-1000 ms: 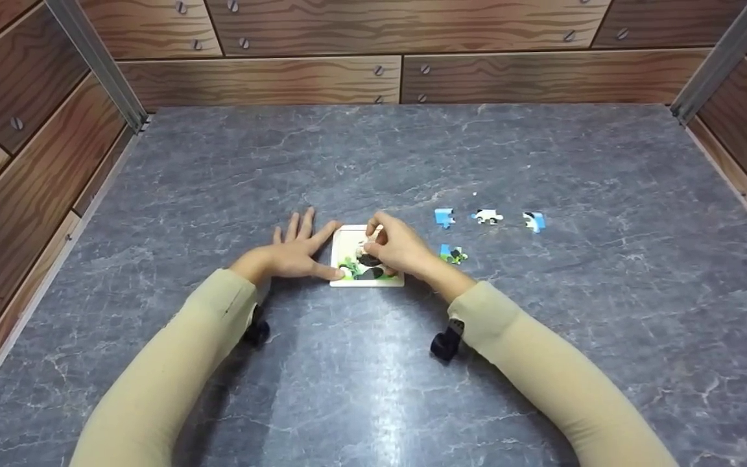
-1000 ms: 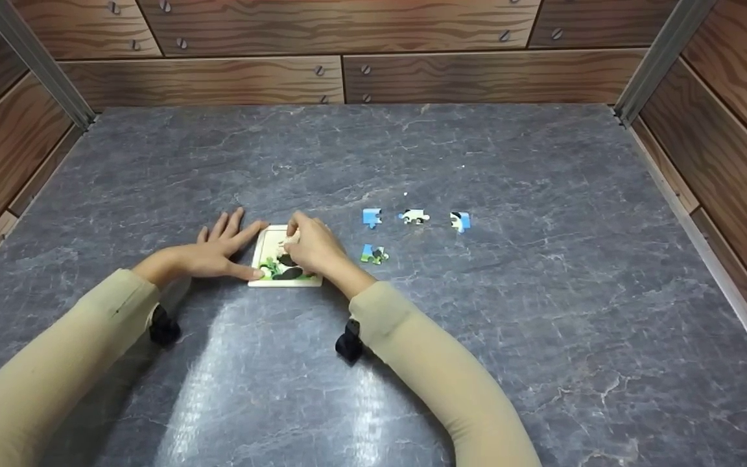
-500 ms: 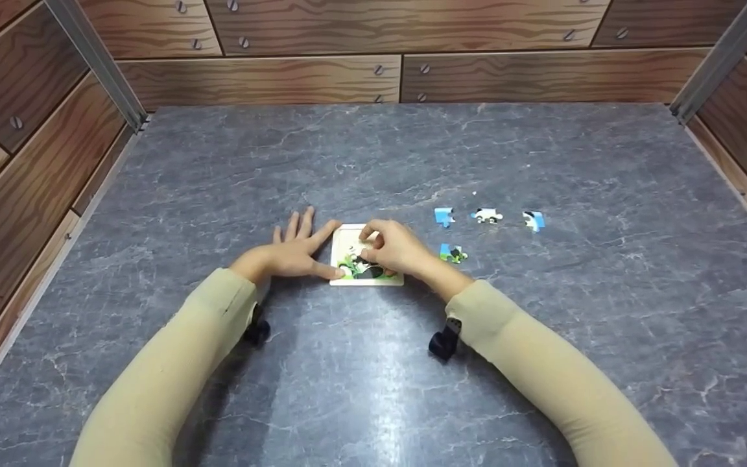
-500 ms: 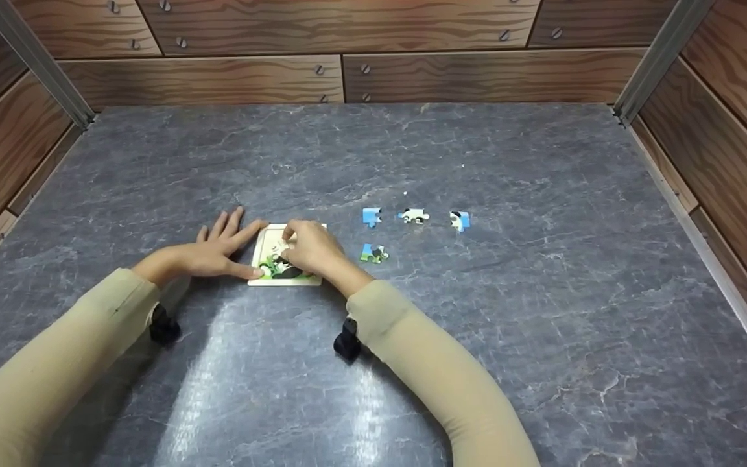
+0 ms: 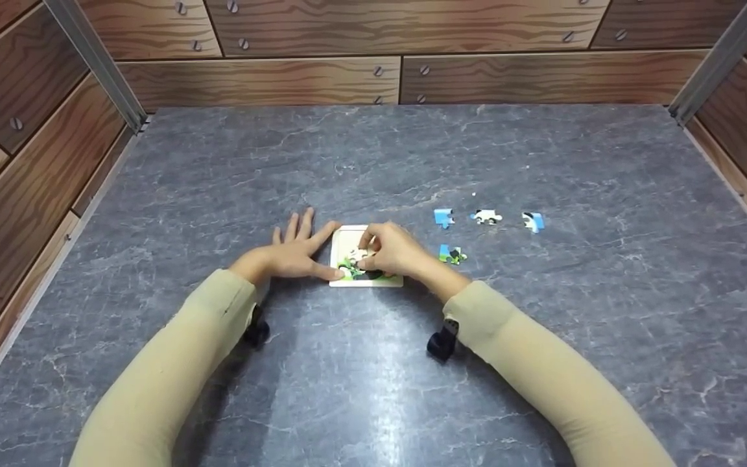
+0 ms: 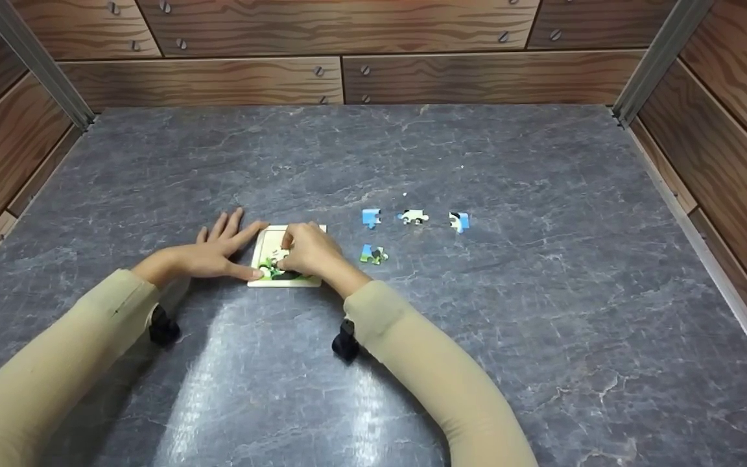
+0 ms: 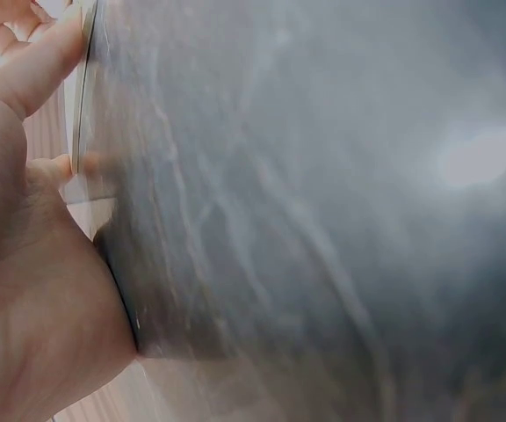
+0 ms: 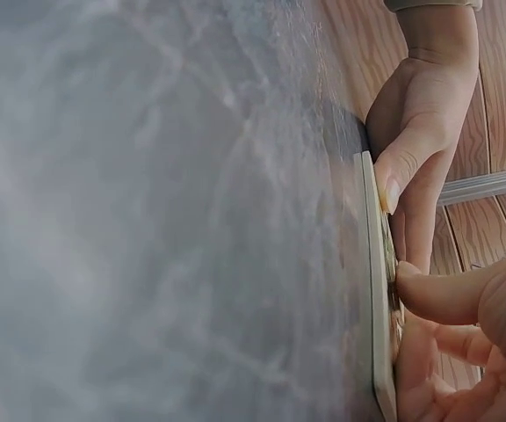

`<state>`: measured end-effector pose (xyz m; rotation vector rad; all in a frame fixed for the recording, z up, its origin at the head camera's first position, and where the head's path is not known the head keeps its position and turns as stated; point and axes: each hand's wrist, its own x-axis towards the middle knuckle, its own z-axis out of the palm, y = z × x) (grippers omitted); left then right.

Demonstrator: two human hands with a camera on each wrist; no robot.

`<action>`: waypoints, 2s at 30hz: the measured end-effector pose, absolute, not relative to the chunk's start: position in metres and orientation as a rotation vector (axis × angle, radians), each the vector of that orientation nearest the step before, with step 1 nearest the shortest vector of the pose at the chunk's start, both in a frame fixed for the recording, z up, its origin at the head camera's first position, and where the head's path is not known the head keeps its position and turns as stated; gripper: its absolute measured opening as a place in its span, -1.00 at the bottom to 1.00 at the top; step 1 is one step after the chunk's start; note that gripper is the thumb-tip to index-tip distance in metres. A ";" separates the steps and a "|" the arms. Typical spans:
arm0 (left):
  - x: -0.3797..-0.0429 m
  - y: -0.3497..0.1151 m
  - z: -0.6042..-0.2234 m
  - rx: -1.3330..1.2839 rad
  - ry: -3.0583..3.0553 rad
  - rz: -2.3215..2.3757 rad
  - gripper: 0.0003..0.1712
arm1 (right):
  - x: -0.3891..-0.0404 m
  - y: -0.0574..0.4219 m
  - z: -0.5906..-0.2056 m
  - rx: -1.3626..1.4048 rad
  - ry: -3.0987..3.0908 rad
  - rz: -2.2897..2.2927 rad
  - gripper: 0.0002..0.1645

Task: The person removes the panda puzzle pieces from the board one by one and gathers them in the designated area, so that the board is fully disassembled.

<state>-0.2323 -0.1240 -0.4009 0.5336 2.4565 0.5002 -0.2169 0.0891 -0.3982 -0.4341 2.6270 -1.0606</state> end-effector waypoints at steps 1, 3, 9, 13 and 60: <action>-0.232 -0.124 -0.401 0.535 2.456 0.498 0.17 | -0.216 0.089 -0.398 -0.438 2.624 -1.067 -0.72; -0.232 -0.124 -0.400 0.530 2.455 0.494 0.17 | -0.216 0.090 -0.399 -0.448 2.631 -1.066 -0.73; -0.232 -0.123 -0.400 0.527 2.446 0.503 0.17 | -0.215 0.090 -0.398 -0.435 2.681 -1.015 -0.67; -0.232 -0.123 -0.399 0.528 2.448 0.502 0.17 | -0.215 0.090 -0.398 -0.433 2.678 -1.007 -0.64; -0.233 -0.123 -0.402 0.515 2.445 0.514 0.18 | -0.208 0.141 -0.382 -0.254 2.318 -1.587 -0.85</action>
